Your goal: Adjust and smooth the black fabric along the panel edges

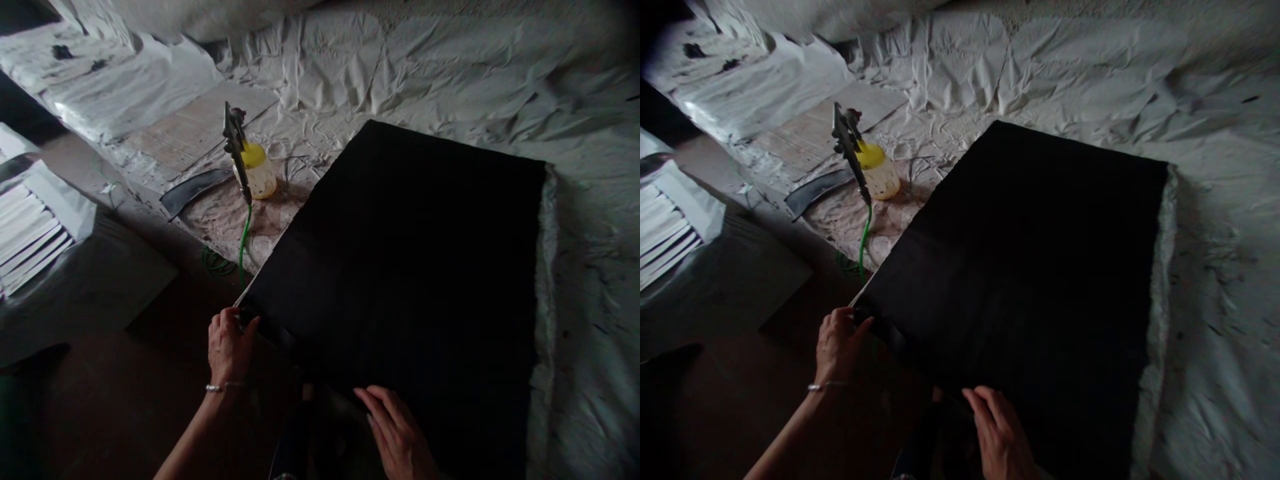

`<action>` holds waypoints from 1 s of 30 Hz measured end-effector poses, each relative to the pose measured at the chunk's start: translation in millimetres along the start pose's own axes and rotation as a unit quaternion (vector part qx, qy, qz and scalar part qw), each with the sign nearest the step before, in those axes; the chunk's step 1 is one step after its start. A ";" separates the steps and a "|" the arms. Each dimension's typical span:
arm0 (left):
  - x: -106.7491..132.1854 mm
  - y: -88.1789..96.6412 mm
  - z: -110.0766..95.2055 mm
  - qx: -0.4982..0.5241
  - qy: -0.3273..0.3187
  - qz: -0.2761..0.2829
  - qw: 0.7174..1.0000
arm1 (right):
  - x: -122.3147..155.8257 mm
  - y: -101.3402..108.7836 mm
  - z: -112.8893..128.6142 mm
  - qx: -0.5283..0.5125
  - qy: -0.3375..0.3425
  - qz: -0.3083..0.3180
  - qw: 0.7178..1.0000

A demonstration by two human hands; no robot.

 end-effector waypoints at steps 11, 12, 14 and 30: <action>-12.2 -4.2 17.3 0.130 0.094 0.042 0.986 | -1.1 -3.4 -3.1 -0.002 -0.014 0.017 1.000; -13.5 -4.5 19.1 0.139 0.101 0.044 0.984 | -1.3 -3.3 -3.1 -0.004 -0.018 0.018 1.000; -16.0 -3.9 20.7 0.153 0.109 0.042 0.981 | -1.6 -3.8 -2.6 -0.008 -0.023 0.025 0.999; -20.8 -14.1 30.4 0.206 0.092 -0.043 0.973 | -4.2 -6.1 -3.7 0.005 -0.015 -0.007 1.000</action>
Point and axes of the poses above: each hand's wrist, its own x-axis away from the middle knuckle, its own y-axis out of the back of the hand, z = x × y, the point moved 6 cm from there along -x, towards the middle knuckle, and after that the axes turned 8 degrees about -z, right-handed, at the moved point
